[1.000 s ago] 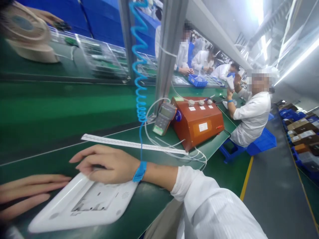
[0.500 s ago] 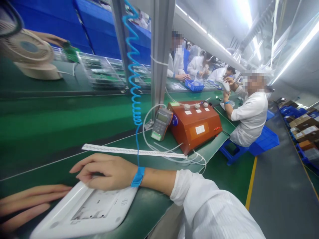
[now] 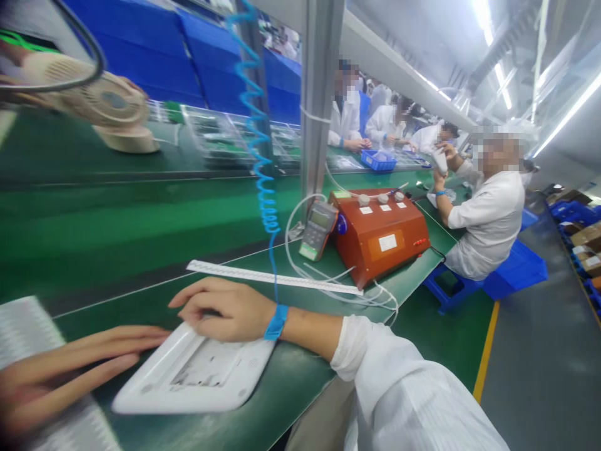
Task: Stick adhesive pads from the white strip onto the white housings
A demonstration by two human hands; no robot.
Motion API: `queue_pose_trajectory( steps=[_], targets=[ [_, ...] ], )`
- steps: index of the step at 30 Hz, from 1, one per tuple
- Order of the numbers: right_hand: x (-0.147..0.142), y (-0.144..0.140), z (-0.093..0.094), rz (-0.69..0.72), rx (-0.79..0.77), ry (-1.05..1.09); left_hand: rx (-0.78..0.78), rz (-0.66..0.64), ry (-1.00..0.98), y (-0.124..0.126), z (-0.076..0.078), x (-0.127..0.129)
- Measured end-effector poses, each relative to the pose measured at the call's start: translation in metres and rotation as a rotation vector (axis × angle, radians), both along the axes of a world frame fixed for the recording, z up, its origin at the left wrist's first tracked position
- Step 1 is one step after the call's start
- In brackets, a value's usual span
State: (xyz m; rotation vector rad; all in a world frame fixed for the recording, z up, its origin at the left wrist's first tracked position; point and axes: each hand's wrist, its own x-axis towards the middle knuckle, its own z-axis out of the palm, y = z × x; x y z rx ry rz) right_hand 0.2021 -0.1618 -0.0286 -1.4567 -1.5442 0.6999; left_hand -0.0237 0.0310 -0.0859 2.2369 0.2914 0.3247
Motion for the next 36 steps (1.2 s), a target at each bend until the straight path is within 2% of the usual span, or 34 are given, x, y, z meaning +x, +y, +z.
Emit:
queue_pose_trajectory(
  steps=[2,5,8,16,23,36],
  targets=[
    [-0.003,-0.01,0.003,0.002,0.017,-0.033,-0.079,0.023,0.04,-0.013,0.017,-0.002],
    [-0.006,-0.02,0.006,-0.023,0.046,-0.056,-0.137,-0.056,0.068,-0.032,0.046,0.0],
    [-0.003,-0.025,0.004,-0.027,0.103,-0.047,-0.185,-0.07,0.03,-0.04,0.06,0.005],
    [0.001,-0.033,0.006,0.02,0.195,-0.004,-0.211,-0.086,-0.048,-0.044,0.055,0.005],
    [-0.001,-0.036,0.009,-0.006,0.143,0.013,-0.216,-0.101,-0.052,-0.045,0.06,0.005],
    [-0.002,-0.036,0.01,-0.014,0.163,0.044,-0.228,-0.132,-0.126,-0.042,0.05,0.005]
  ],
)
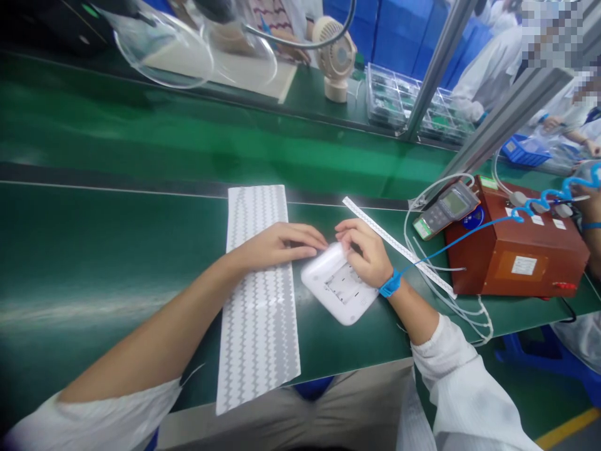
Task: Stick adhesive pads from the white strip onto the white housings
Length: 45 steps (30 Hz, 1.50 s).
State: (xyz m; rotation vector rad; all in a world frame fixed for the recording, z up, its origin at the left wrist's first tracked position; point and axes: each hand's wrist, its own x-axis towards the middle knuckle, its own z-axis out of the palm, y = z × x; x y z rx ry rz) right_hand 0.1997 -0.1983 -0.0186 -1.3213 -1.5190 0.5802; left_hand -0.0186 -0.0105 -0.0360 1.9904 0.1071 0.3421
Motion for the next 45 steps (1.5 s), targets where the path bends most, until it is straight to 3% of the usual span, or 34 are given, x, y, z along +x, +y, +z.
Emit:
queue_pose_trajectory(
  steps=[15,21,28,40,45],
  targets=[
    [-0.001,0.001,0.001,0.016,0.053,-0.031,-0.011,0.011,-0.021,-0.003,0.002,0.001],
    [-0.002,0.001,0.004,0.007,-0.02,-0.054,-0.021,0.016,-0.014,-0.004,0.003,0.001],
    [0.001,0.004,-0.005,0.044,-0.128,0.272,-0.018,0.024,-0.002,-0.004,0.002,0.001],
    [0.013,0.004,-0.005,0.208,-0.155,0.042,-0.044,0.03,-0.001,-0.006,0.003,0.003],
    [0.012,0.003,0.006,0.249,-0.094,-0.181,-0.139,0.133,-0.016,-0.005,0.003,0.005]
  ],
)
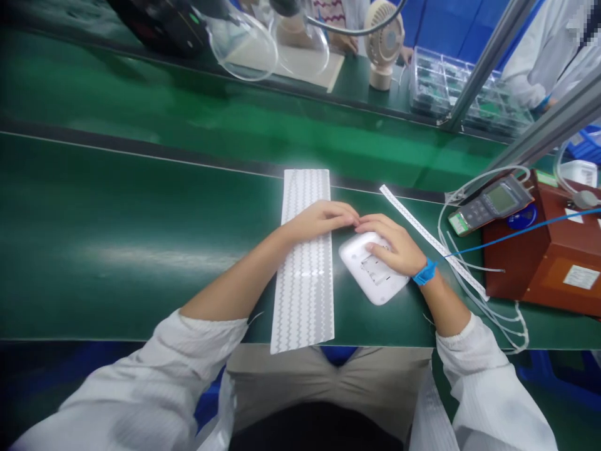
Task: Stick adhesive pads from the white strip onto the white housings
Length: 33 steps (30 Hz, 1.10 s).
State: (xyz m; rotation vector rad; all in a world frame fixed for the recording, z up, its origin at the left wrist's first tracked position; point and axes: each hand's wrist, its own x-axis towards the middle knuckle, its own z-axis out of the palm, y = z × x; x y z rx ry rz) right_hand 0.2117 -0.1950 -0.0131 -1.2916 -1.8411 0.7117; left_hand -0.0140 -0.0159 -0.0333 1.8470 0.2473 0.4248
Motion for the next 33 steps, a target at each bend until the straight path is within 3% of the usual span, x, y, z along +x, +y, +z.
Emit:
queue_pose_trajectory(
  steps=[4,7,12,15,16,18,20,22,27,33],
  targets=[
    [-0.008,-0.002,0.002,-0.043,0.039,-0.139,-0.165,0.129,-0.068,0.005,-0.007,0.002],
    [-0.006,0.003,-0.003,-0.117,0.08,-0.174,-0.402,0.221,-0.161,0.009,-0.015,0.006],
    [0.01,0.022,0.001,-0.419,0.235,-0.263,-0.637,0.21,-0.24,0.014,-0.019,0.012],
    [-0.009,0.016,0.016,-0.529,0.369,-0.281,-0.683,0.213,-0.261,0.015,-0.018,0.013],
    [-0.023,0.009,0.021,-0.521,0.389,-0.272,-0.695,0.216,-0.267,0.015,-0.018,0.014],
    [-0.061,-0.01,0.024,-0.347,0.322,-0.234,-0.71,0.215,-0.27,0.015,-0.018,0.014],
    [-0.098,-0.028,0.018,-0.177,0.181,-0.2,-0.714,0.2,-0.271,0.016,-0.018,0.015],
    [-0.123,-0.039,0.005,-0.143,0.094,-0.208,-0.712,0.177,-0.278,0.016,-0.02,0.016],
    [-0.128,-0.036,-0.023,-0.17,-0.019,-0.246,-0.698,0.15,-0.282,0.019,-0.025,0.018],
    [-0.129,-0.039,-0.024,-0.16,-0.009,-0.329,-0.731,0.11,-0.255,0.017,-0.026,0.023]
  ],
)
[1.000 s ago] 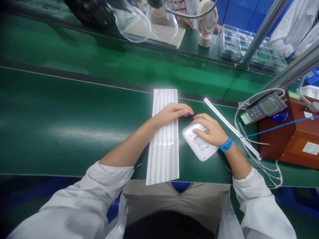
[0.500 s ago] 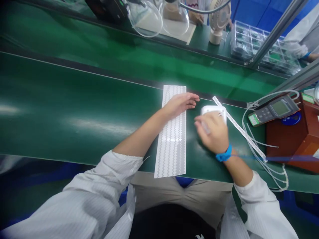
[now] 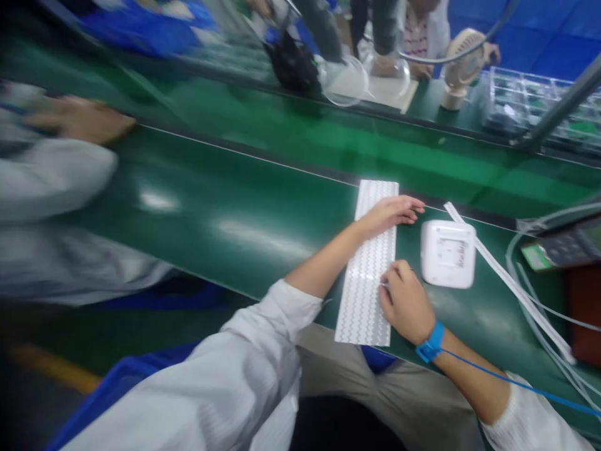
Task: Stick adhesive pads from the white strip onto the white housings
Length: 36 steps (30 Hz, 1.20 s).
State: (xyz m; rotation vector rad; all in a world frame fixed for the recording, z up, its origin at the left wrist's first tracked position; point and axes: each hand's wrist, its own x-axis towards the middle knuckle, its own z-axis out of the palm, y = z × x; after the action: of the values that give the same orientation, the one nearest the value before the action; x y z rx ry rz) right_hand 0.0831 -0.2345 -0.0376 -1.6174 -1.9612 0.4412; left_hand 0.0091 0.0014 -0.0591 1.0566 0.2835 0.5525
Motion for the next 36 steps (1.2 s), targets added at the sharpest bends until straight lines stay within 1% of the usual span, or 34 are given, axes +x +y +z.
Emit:
queue_pose_trajectory(
  steps=[2,5,11,14,19,22,25,31,36],
  targets=[
    [-0.002,-0.005,-0.003,-0.023,0.028,-0.022,-0.008,-0.032,0.001,0.0,-0.001,0.003],
    [0.0,-0.008,-0.013,-0.039,0.093,-0.067,-0.027,-0.041,0.035,0.003,-0.006,0.007],
    [0.006,-0.011,-0.026,-0.002,0.176,-0.123,-0.058,-0.078,0.045,0.006,-0.011,0.015],
    [0.007,-0.01,-0.03,-0.004,0.181,-0.131,-0.061,-0.086,0.051,0.006,-0.012,0.016],
    [0.008,-0.005,-0.038,-0.028,0.152,-0.059,-0.054,-0.095,0.06,0.007,-0.012,0.016],
    [0.008,-0.003,-0.04,-0.036,0.156,-0.031,-0.025,-0.092,0.053,0.007,-0.015,0.017],
    [0.008,-0.003,-0.04,-0.032,0.158,-0.024,-0.028,-0.089,0.064,0.008,-0.016,0.018],
    [0.009,-0.004,-0.042,-0.009,0.171,-0.061,-0.072,-0.081,0.064,0.006,-0.012,0.017],
    [0.008,-0.001,-0.046,0.009,0.207,-0.054,-0.029,-0.07,0.043,0.007,-0.014,0.014]
  ],
)
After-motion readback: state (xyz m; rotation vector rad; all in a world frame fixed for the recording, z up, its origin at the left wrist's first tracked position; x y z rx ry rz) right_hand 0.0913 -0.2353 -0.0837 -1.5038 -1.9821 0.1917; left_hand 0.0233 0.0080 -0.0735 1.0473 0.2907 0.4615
